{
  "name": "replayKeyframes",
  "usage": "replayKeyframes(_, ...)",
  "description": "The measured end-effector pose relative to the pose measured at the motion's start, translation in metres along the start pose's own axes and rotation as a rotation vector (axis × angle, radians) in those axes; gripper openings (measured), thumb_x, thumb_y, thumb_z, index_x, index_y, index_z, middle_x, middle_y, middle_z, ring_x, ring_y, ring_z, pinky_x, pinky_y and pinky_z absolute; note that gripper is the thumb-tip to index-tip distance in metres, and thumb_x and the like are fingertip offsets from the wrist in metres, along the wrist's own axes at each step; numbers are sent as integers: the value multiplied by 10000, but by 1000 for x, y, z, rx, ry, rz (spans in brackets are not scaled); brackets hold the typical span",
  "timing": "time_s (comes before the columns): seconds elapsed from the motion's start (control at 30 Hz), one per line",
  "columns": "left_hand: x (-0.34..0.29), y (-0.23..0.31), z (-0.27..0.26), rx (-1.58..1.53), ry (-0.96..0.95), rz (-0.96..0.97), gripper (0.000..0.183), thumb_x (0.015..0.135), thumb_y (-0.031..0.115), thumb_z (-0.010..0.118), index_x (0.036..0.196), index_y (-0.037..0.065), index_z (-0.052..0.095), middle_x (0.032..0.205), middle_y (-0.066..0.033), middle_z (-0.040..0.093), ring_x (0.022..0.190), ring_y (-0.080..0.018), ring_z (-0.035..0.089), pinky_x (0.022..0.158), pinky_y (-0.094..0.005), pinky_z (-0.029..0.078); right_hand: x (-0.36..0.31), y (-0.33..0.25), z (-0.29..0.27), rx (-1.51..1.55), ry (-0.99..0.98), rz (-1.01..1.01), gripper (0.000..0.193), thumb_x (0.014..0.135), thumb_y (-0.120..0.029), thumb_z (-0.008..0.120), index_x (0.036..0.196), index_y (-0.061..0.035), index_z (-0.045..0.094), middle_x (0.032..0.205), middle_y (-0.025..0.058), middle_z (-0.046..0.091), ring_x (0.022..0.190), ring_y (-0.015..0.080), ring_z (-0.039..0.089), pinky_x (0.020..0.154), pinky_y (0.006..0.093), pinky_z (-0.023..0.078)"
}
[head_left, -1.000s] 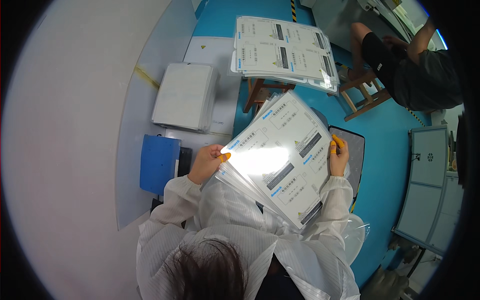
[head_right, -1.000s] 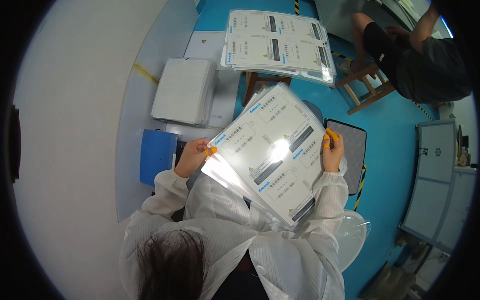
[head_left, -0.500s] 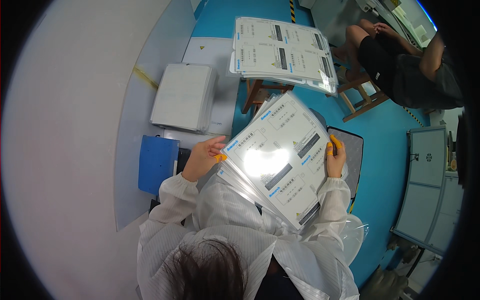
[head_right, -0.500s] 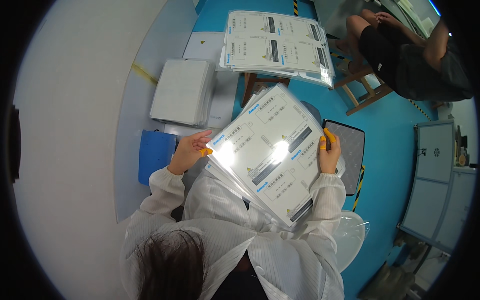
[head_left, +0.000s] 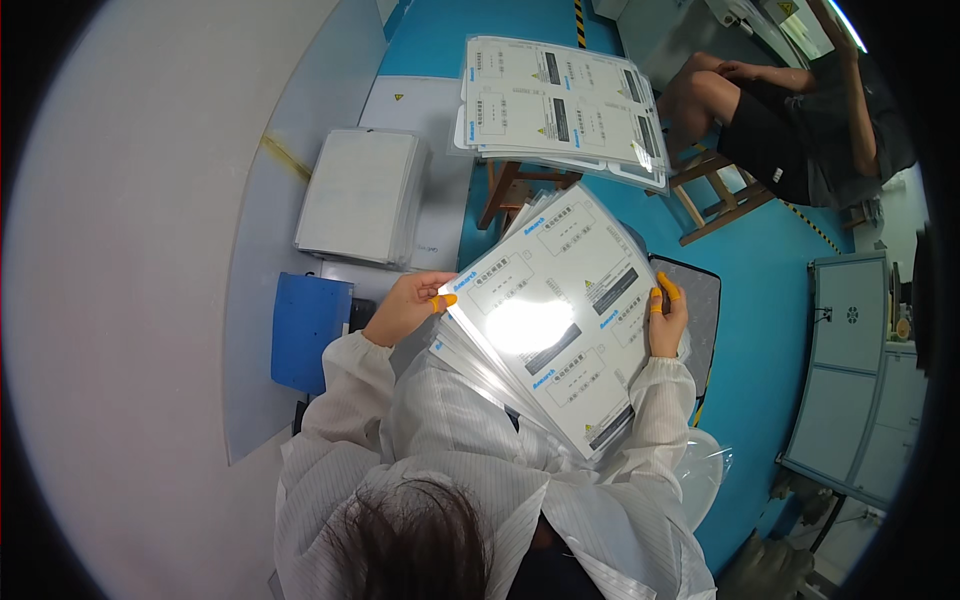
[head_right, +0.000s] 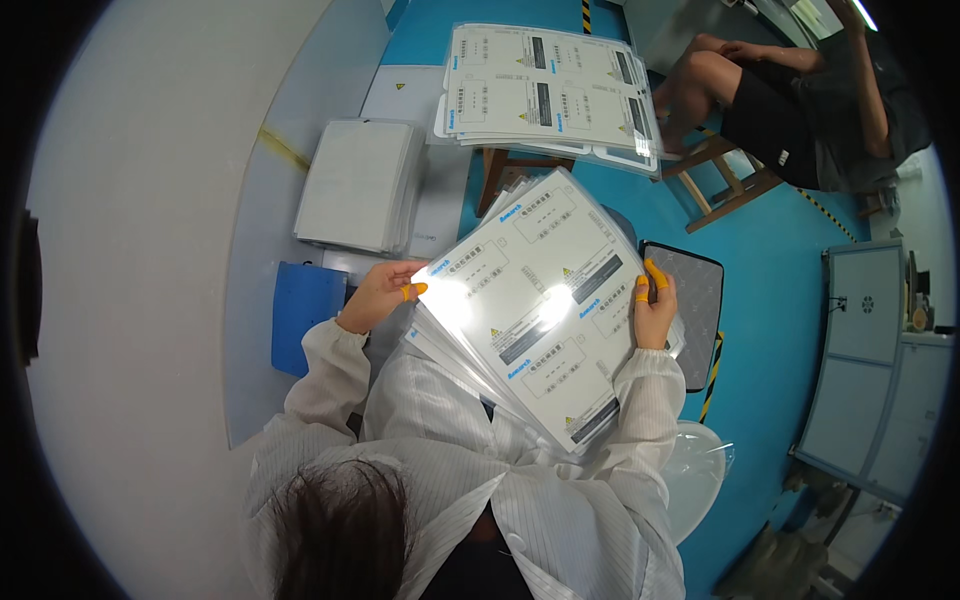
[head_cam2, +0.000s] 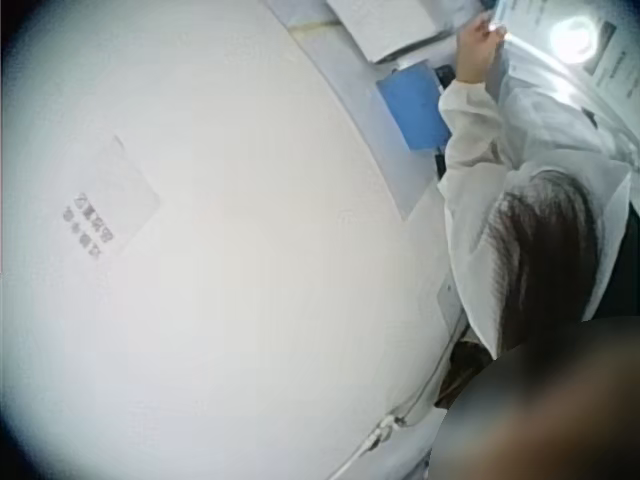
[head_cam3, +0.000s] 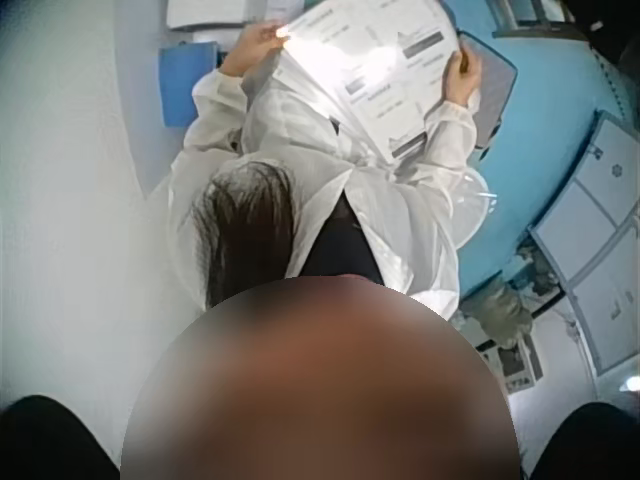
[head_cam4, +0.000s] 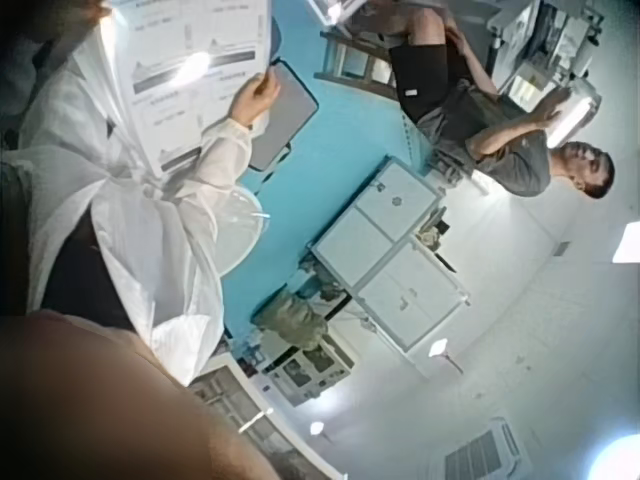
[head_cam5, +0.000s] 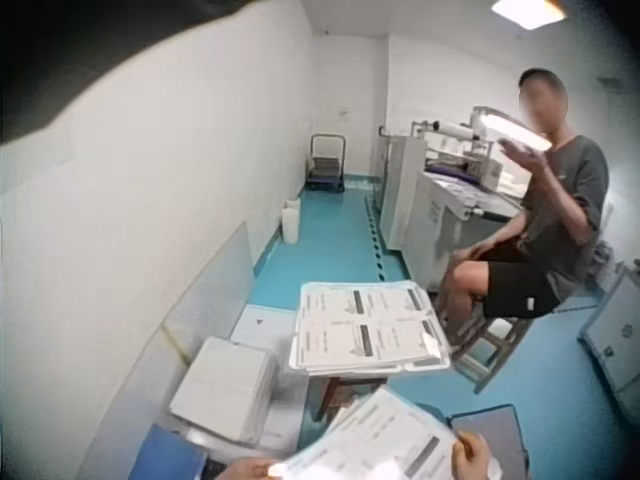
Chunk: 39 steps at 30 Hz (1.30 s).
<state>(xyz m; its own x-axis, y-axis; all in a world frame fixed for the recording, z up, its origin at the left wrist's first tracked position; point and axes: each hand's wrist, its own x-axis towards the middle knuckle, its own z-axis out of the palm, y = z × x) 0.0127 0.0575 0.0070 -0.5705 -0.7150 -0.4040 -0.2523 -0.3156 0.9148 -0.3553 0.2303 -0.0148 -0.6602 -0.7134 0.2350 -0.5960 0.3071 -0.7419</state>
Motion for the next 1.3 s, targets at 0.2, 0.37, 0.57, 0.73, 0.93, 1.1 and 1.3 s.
replayKeyframes(0.2,-4,3,-10,-87,-127,26,313,823,-5,596,1133,-41,579,917,-89,654,790,-122,608,789,-215,479,0,5,0,47,-1,40,229,865,-56,548,1078,11,601,1026,80,563,912,189,562,799,258,432)
replayKeyframes(0.37,5,-4,1,-92,32,-172,194,826,23,617,1007,-45,625,825,-71,643,720,-99,585,704,-176,472,-4,4,-5,116,135,-21,197,862,-62,555,1032,14,618,1031,78,554,898,193,564,785,263,442)
replayKeyframes(0.57,13,-11,8,46,81,-85,240,815,-4,611,1053,-29,591,913,-94,645,763,-118,593,733,-205,485,-15,-8,-4,77,113,-22,182,867,-49,536,1014,26,612,1066,83,534,957,200,549,838,279,439)
replayKeyframes(0.73,17,-7,10,-86,94,-43,303,805,6,633,1101,-27,578,926,-103,643,777,-126,598,727,-205,491,-14,-12,2,122,123,-47,163,864,-34,528,992,32,604,1063,85,539,948,201,548,820,275,437)
replayKeyframes(0.93,20,5,12,-23,85,-195,312,797,-10,629,1104,-24,579,934,-95,639,789,-134,593,721,-194,482,-16,-17,3,74,98,-25,136,859,-18,522,960,36,594,1059,81,539,944,193,550,813,261,438)
replayKeyframes(1.1,30,-2,10,43,63,-154,302,791,-32,614,1091,-22,584,903,-81,635,798,-126,588,750,-196,476,-17,-19,4,103,99,-16,139,855,-7,516,962,36,594,1058,79,540,928,191,557,797,256,444)
replayKeyframes(1.3,34,5,8,8,28,-43,316,759,-42,653,1069,-26,594,855,-92,641,752,-109,586,709,-186,465,-18,-16,7,100,92,-32,145,853,-13,516,969,38,588,1055,78,540,919,191,559,786,254,445)
